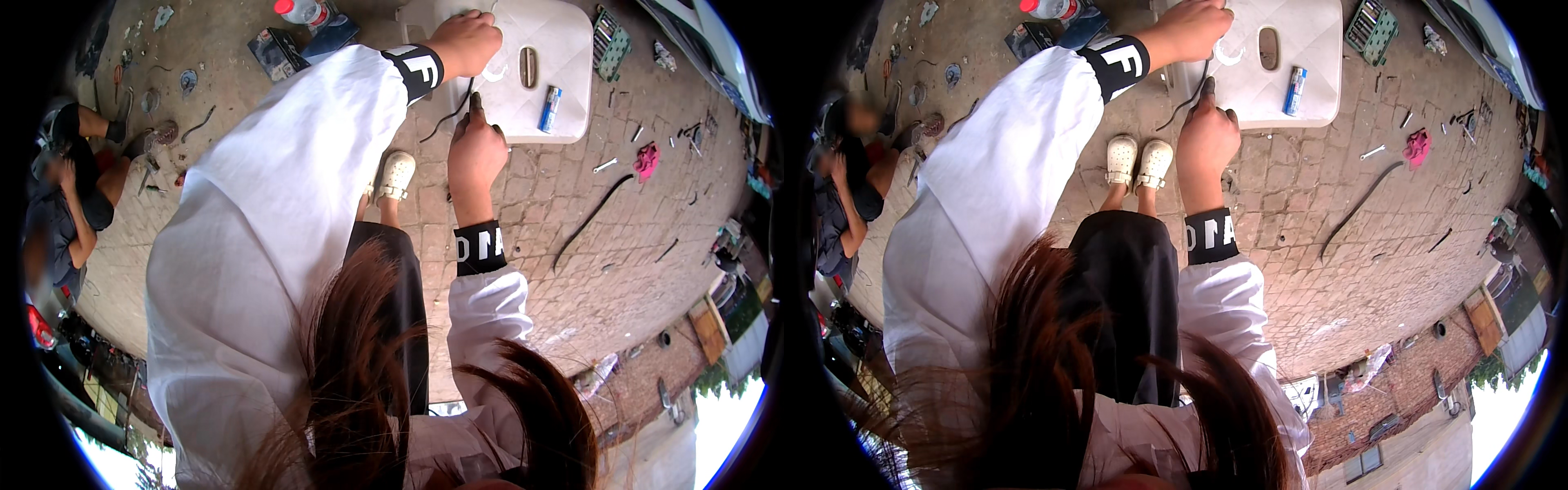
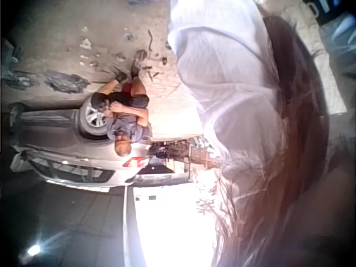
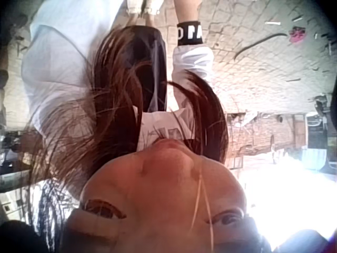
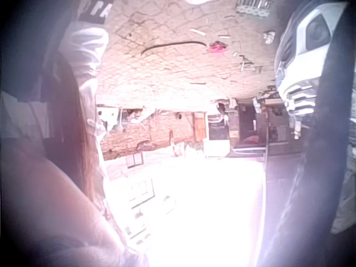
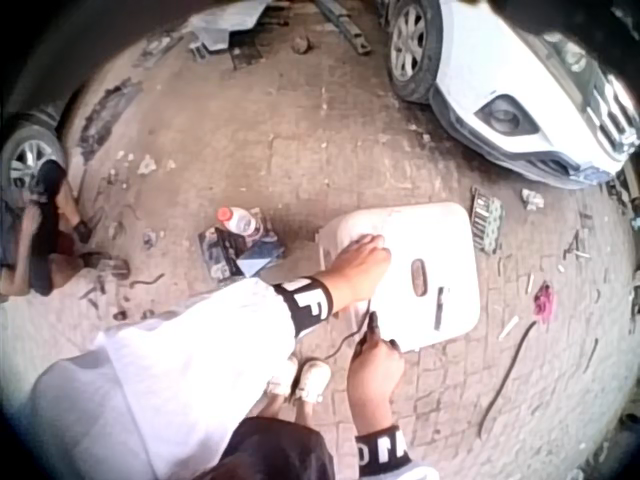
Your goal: The person strips the insulation from the ends of two wires using a knife. They then twist the exposed metal strands of the wires together to join them. The person repeats this process for another pair of wires.
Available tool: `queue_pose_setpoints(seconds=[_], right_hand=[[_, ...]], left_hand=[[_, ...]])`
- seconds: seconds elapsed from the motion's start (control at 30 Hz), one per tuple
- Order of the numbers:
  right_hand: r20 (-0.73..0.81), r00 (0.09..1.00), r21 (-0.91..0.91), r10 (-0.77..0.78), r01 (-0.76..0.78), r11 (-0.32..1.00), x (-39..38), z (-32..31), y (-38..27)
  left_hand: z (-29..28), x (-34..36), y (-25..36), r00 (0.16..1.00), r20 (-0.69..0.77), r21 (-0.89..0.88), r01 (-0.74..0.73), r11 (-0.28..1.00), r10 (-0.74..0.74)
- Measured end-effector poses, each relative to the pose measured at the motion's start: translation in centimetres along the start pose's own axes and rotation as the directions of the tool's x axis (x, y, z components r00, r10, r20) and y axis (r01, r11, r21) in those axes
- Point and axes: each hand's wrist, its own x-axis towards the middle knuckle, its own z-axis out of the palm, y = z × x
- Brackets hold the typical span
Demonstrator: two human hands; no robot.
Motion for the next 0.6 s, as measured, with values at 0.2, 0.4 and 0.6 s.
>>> queue_pose_setpoints(seconds=[0.2, 0.4, 0.6], right_hand=[[-0.012, 1.0, -0.018, -0.007, 0.007, 1.0, -0.1, 0.19, 0.0], [-0.059, 0.998, -0.012, -0.027, 0.026, 1.0, -0.63, 0.43, 0.13], [-0.067, 0.997, -0.009, -0.033, 0.033, 0.999, -0.91, 0.4, 0.05]], left_hand=[[0.19, 0.03, -0.05, 1.0, 0.008, -0.007, 0.001, 1.0, -0.001], [0.45, 0.06, -0.05, 0.999, -0.046, -0.009, -0.01, 1.0, 0.01], [0.35, -0.07, -0.22, 0.999, -0.026, 0.002, -0.021, 1.0, 0.021]])
